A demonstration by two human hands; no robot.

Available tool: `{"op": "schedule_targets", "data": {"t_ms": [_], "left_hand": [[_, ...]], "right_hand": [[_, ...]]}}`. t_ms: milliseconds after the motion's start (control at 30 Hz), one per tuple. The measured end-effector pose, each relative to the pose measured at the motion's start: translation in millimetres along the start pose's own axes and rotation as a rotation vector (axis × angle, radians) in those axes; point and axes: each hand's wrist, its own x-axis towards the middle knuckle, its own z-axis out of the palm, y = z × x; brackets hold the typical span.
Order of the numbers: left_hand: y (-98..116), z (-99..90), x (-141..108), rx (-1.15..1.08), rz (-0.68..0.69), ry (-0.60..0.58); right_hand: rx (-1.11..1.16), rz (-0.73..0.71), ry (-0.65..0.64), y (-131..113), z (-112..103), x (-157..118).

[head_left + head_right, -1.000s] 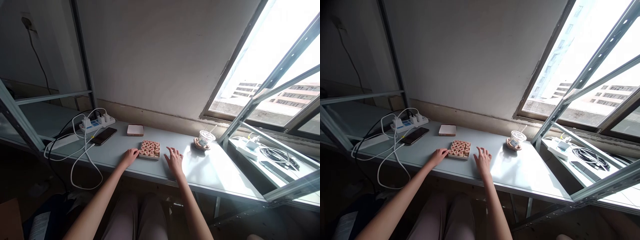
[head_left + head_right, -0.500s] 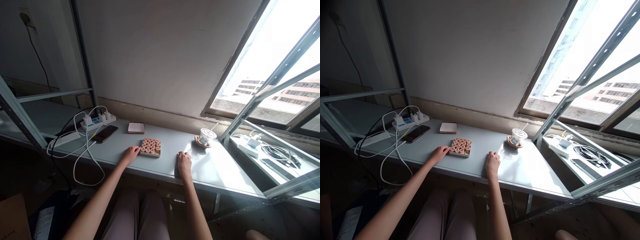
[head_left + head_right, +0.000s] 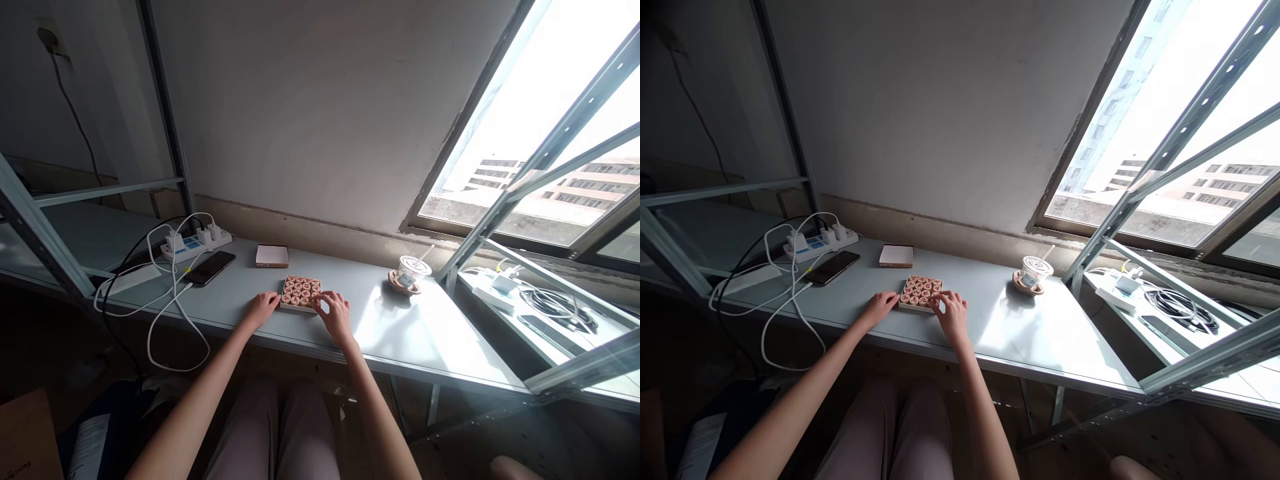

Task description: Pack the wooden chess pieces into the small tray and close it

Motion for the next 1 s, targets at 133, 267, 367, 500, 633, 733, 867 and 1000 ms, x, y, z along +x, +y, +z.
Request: {"op": "schedule_targets", "data": {"t_ms": [133,267,367,500,633,733,867,1000], "left_hand": [[1,-0.8,0,-0.001,-0.004,-0.001],[3,-2.2,-1,0.001,-0.007,0.002],[2,-1.1,-1,-0.006,-0.001,0.007],[-2,1.7,1,0.005,0.004,0.015],[-2,1.8,1,-0.003,0.013,0.018],[0,0.2,0,-0.010,0.017,0.018],[2,-1.3,-1,-0.011,0.017,0.014],[3,-1.9,-2,-0.022,0.019,0.016]], "right_hand": [[-0.037,-0.043,-0.001,0,0,-1],[-0.108,-0.144,0.023,-8,3,2],[-0.158,-0.230,-0.002,-10,7,3],[-0.192,-0.254,0.009,-7,11,2],[-0.189,-0.248,0.035,-4,11,-1],[-0.182,-0.250,0.052,-4,10,-2],[-0.189,-0.218,0.097,-5,9,-3],[-0.192,-0.243,0.106,-7,8,-3]]}}
